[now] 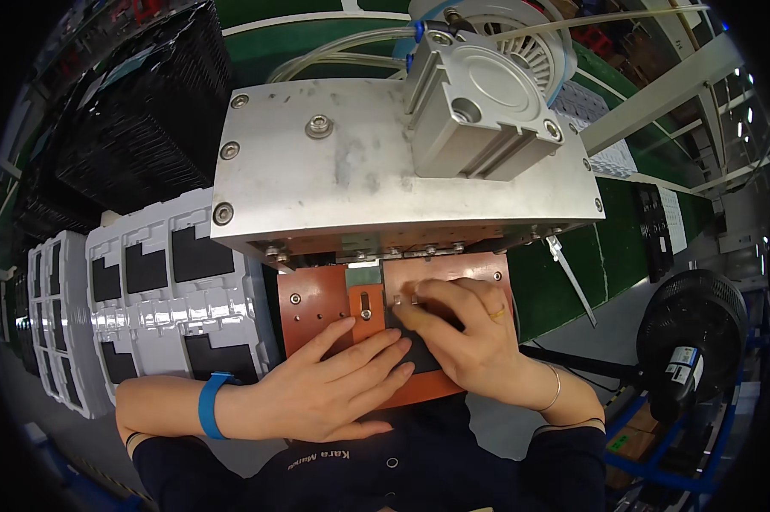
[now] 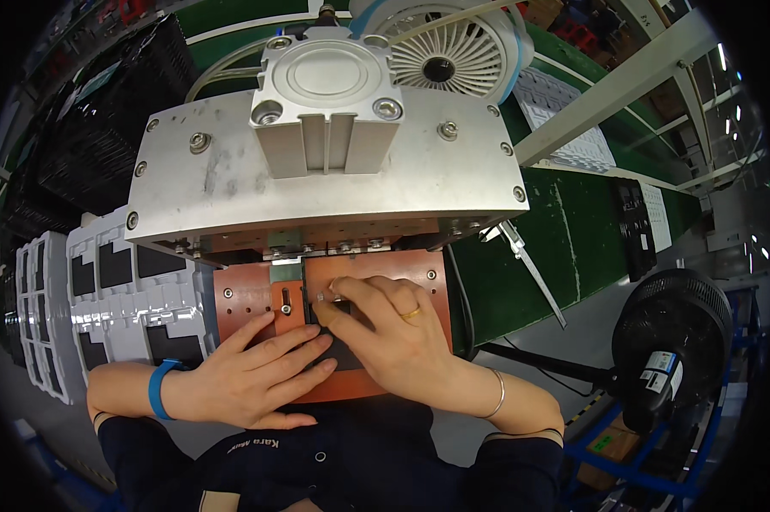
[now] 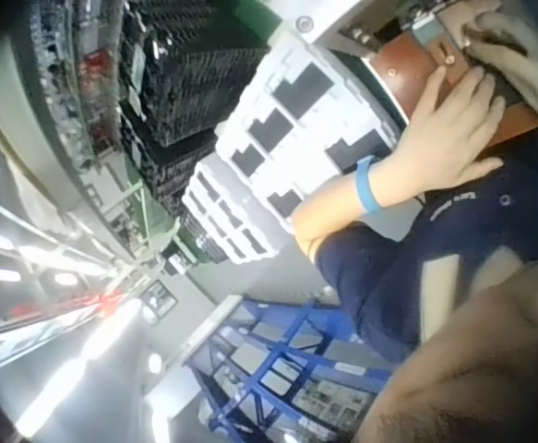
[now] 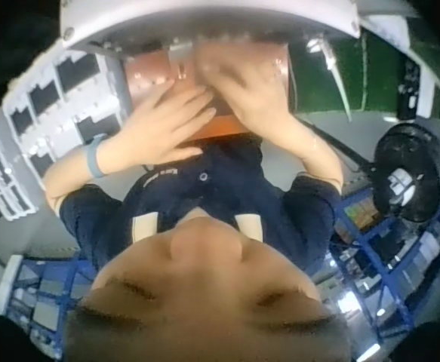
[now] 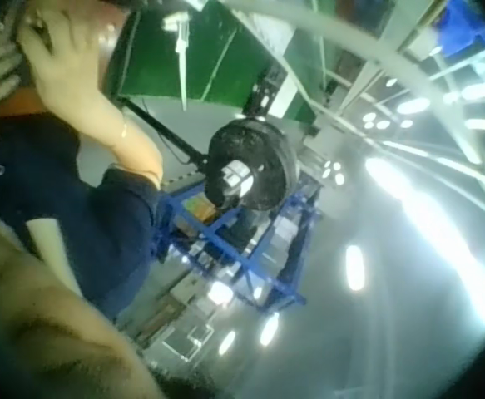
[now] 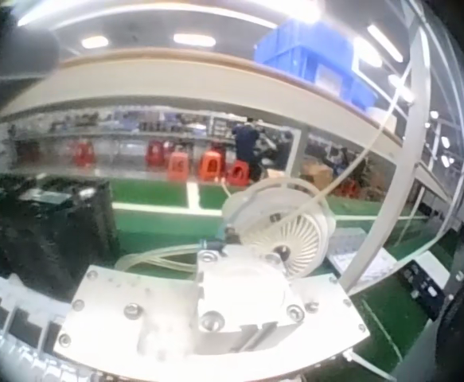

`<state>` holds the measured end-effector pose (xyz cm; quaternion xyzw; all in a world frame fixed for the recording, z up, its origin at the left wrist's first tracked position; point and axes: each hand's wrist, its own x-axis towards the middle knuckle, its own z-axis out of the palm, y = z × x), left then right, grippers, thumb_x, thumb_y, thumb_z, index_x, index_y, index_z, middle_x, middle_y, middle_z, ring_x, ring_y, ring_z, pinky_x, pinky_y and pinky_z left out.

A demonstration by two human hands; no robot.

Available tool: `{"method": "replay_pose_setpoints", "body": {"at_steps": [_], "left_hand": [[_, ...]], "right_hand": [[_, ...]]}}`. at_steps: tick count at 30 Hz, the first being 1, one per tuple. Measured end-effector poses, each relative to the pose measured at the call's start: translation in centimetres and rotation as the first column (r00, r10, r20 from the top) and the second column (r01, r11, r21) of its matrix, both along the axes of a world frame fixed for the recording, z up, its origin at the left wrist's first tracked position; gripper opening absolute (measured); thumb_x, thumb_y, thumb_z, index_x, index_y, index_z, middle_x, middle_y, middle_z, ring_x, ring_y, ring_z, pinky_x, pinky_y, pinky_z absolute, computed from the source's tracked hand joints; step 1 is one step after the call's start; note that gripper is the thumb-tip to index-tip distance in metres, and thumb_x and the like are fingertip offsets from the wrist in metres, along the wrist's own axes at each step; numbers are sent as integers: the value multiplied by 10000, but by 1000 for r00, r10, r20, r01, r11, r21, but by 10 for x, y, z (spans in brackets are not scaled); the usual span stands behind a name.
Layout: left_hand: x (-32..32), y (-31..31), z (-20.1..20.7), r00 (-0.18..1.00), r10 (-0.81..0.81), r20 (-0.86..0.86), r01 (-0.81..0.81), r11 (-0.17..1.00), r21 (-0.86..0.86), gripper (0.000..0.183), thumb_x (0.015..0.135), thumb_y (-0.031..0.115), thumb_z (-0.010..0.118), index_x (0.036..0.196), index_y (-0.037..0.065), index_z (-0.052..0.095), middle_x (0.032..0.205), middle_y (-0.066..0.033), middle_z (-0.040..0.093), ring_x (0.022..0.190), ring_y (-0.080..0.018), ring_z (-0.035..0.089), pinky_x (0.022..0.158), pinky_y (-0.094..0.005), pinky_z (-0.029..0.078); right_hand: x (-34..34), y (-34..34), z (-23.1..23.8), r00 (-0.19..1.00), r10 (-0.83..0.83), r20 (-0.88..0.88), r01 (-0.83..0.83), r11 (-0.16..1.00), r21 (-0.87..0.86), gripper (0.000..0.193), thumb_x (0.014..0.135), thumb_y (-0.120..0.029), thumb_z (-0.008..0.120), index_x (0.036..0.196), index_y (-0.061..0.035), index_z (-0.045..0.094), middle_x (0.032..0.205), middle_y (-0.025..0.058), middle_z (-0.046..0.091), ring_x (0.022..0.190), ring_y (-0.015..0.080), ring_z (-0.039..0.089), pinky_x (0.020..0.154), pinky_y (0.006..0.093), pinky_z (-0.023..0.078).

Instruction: The person repeatedly picks up small black rectangular components from a white tray and places them into a press machine. They operate the machine to process each component, then remove it and place it back into the tray. The person also uses a caliper to measure one of the components during the process.

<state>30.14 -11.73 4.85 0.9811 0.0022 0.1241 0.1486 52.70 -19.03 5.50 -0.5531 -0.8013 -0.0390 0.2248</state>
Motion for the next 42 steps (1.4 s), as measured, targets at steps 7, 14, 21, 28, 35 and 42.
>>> {"method": "replay_pose_setpoints", "body": {"at_steps": [7, 14, 21, 28, 35, 42], "left_hand": [[1, 2, 2, 1000, -6, -15, 6, 1000, 5, 604, 909, 532, 551, 1270, 49, 565, 1356, -155, 522, 1314, -279, 458, 1065, -534, 334], [0, 1, 4, 999, 10, -38, -12, 999, -47, 626, 893, 541, 571, 1288, 55, 557, 1389, -157, 498, 1338, -296, 431, 1064, -528, 324], [5, 22, 4, 996, 78, -42, -84, 986, -142, 666, 841, 612, 598, 1294, 125, 588, 1421, -134, 485, 1340, -339, 409, 1100, -551, 269], [9, 30, 2, 994, 108, -36, -112, 982, -155, 623, 831, 617, 603, 1252, 159, 633, 1400, -124, 503, 1293, -364, 433, 1090, -555, 281], [9, 30, 4, 993, 112, -47, -118, 982, -150, 586, 845, 605, 593, 1231, 168, 644, 1378, -98, 526, 1274, -348, 452, 1055, -530, 320], [10, 30, 3, 993, 112, -49, -118, 983, -139, 582, 836, 608, 608, 1217, 170, 653, 1364, -91, 540, 1240, -338, 472, 978, -468, 373]], "right_hand": [[0, 5, -4, 995, -5, -99, 2, 1000, -28, 345, 754, -94, 696, 1098, -97, 671, 1172, 53, 581, 1048, 249, 526, 837, 362, 437], [19, -31, 16, 969, -34, -244, -15, 980, -196, 404, 710, -234, 799, 1062, -81, 671, 1177, 85, 608, 1043, 272, 573, 862, 378, 478], [25, -12, 5, 972, -6, -235, -31, 988, -152, 328, 723, -244, 787, 990, -79, 690, 1119, 73, 633, 1022, 258, 578, 847, 358, 491], [30, 6, 4, 967, 19, -254, -51, 992, -117, 333, 697, -232, 802, 970, -74, 695, 1098, 67, 642, 1003, 250, 581, 844, 351, 492], [31, 6, 4, 968, 24, -251, -60, 989, -137, 332, 686, -243, 807, 950, -77, 693, 1108, 61, 645, 1001, 228, 581, 819, 332, 477], [31, 4, 4, 970, 0, -245, -40, 987, -156, 321, 688, -255, 810, 942, -95, 696, 1079, 43, 649, 969, 215, 572, 784, 330, 446]]}}
